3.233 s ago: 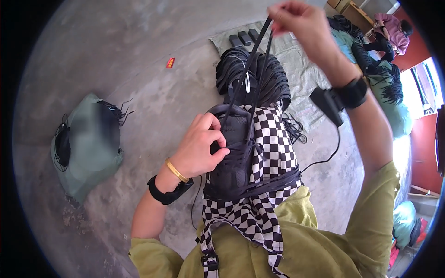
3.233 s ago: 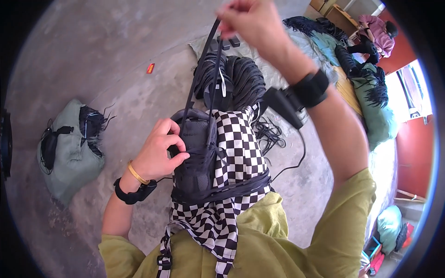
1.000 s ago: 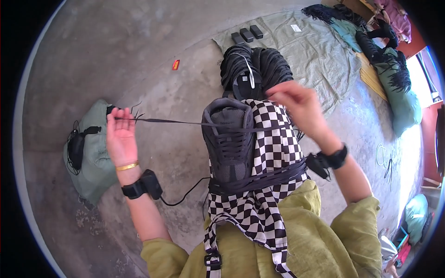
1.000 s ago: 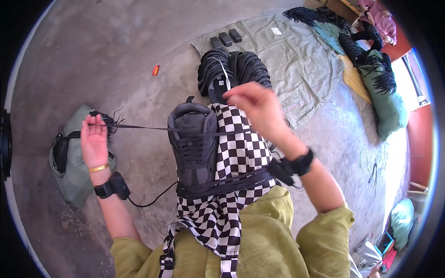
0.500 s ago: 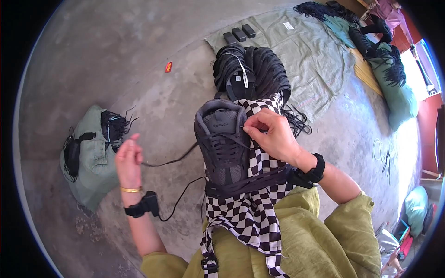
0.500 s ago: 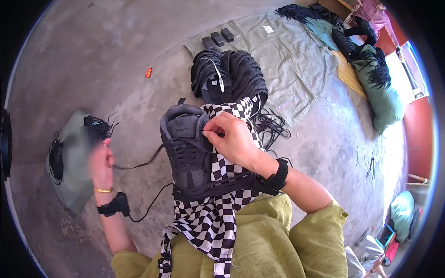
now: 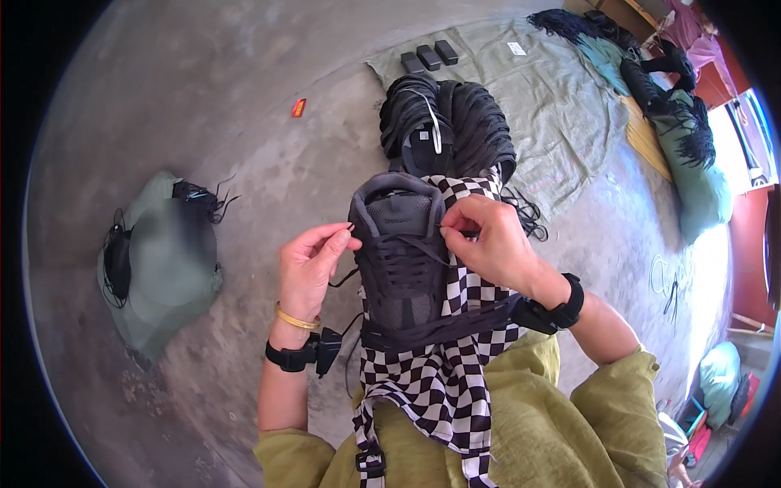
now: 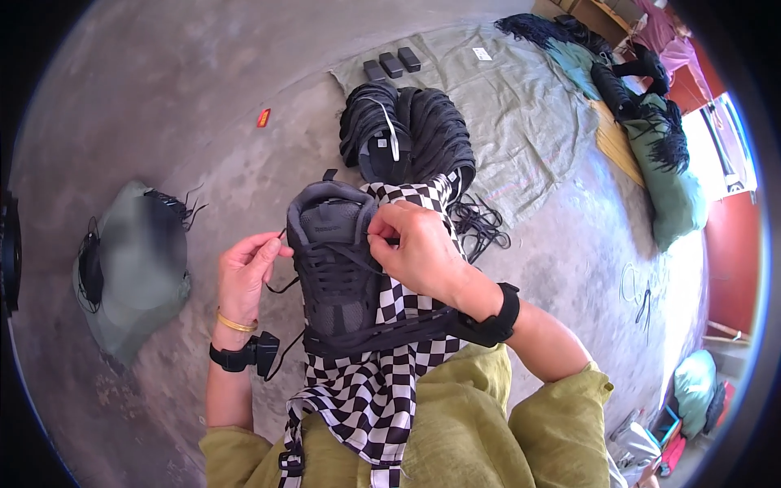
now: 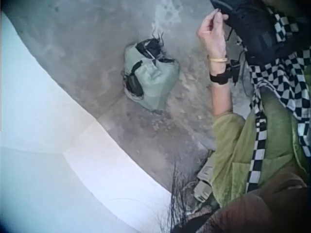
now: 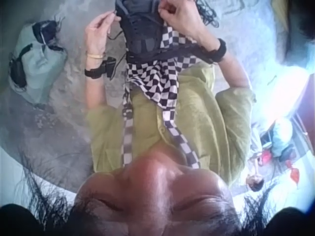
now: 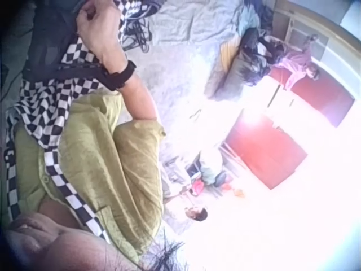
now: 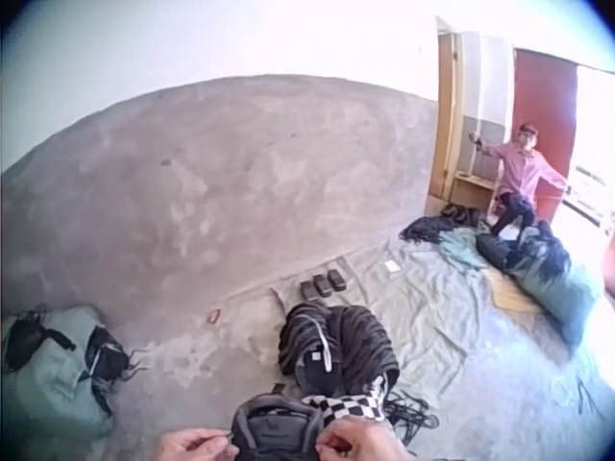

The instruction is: Thread laces through the eyelets of a shoe and tie them.

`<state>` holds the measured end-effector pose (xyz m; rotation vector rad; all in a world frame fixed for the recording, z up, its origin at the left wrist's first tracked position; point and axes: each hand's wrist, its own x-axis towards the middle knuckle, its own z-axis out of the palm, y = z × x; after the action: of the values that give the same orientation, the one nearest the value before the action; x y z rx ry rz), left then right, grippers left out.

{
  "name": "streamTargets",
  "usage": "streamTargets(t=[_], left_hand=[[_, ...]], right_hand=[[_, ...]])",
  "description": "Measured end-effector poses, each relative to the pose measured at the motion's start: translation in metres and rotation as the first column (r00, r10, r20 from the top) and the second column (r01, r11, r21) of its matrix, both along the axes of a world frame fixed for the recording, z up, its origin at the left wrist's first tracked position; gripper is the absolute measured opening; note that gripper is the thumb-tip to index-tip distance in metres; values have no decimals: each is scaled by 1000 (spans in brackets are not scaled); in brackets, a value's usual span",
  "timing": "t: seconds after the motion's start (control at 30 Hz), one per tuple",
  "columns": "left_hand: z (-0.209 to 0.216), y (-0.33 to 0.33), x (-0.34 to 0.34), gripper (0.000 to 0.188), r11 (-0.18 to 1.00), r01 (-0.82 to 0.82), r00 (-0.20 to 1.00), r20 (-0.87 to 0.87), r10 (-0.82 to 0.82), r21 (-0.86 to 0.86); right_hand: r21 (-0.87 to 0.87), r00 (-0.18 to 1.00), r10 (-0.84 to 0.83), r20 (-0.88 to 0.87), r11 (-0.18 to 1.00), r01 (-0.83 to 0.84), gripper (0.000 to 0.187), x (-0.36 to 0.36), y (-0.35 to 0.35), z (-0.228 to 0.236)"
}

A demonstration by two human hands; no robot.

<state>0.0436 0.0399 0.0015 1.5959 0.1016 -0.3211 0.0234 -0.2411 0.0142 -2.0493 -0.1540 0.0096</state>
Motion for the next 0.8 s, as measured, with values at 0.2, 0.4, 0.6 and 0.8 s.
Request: streamTargets(t=[0.2,0.4,0.6,0.8], left_hand=[[-16,-2,4,8,988,144,981,124,-151,64],[-11,-9,5,6,986,161,981,105,-166,50],[16,-26,11,7,854,37,818,475,-324,519],[39,-43,23,18,497,-91,352,495,-795,863]], right_hand=[[-620,846,471,250,749,-234,23,10,5,20],[-425,850,515,107,797,-429,33,28,-6,35],[-360,823,562,81,787,-502,26,37,-11,30],[-482,787,592,173,748,-456,19,39,-13,33]])
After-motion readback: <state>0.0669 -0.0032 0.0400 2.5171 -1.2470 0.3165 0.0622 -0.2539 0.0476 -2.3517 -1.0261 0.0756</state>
